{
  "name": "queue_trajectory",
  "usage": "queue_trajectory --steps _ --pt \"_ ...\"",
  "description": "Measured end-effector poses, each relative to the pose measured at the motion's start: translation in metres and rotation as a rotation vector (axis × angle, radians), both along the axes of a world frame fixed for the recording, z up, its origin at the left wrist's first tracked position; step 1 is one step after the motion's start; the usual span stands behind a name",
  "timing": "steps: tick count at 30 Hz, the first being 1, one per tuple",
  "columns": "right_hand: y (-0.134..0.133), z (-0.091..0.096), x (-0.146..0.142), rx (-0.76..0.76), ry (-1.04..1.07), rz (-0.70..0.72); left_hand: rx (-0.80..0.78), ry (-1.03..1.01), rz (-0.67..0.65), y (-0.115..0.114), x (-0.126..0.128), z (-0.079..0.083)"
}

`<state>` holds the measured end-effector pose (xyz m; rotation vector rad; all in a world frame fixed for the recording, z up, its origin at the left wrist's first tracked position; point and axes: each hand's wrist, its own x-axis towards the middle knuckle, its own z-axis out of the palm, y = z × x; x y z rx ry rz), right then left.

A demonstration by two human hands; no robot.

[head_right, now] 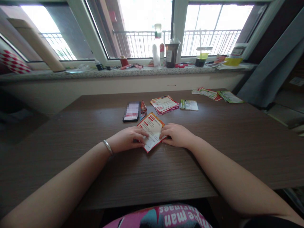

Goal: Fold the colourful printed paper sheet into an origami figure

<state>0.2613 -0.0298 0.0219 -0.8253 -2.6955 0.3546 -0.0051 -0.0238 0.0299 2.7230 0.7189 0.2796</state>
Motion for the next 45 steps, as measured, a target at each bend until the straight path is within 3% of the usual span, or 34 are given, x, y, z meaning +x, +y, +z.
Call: queue_trajectory --steps 13,20,25,31,36,42,45 --pt "0.0 -0.003 -0.003 -0.011 0.027 0.022 0.046 0.022 0.023 -0.003 0.001 -0.002" --pt "-0.002 -0.007 -0.008 -0.031 0.066 -0.075 0.038 0.039 0.08 -0.006 0.003 0.003" --pt "0.001 -0.012 -0.01 -0.118 0.132 -0.17 -0.019 0.012 0.086 -0.008 0.005 0.009" --pt "0.001 -0.014 -0.015 -0.25 0.182 -0.254 0.019 0.006 0.127 -0.012 0.01 0.007" --pt "-0.003 -0.011 -0.021 -0.282 0.18 -0.223 -0.005 -0.063 0.184 -0.014 0.015 0.003" --pt "-0.002 -0.01 -0.022 -0.313 0.173 -0.222 -0.11 -0.162 0.46 -0.014 0.019 -0.003" --pt "-0.001 -0.011 -0.023 -0.305 0.182 -0.239 -0.072 -0.139 0.468 -0.012 0.019 -0.006"
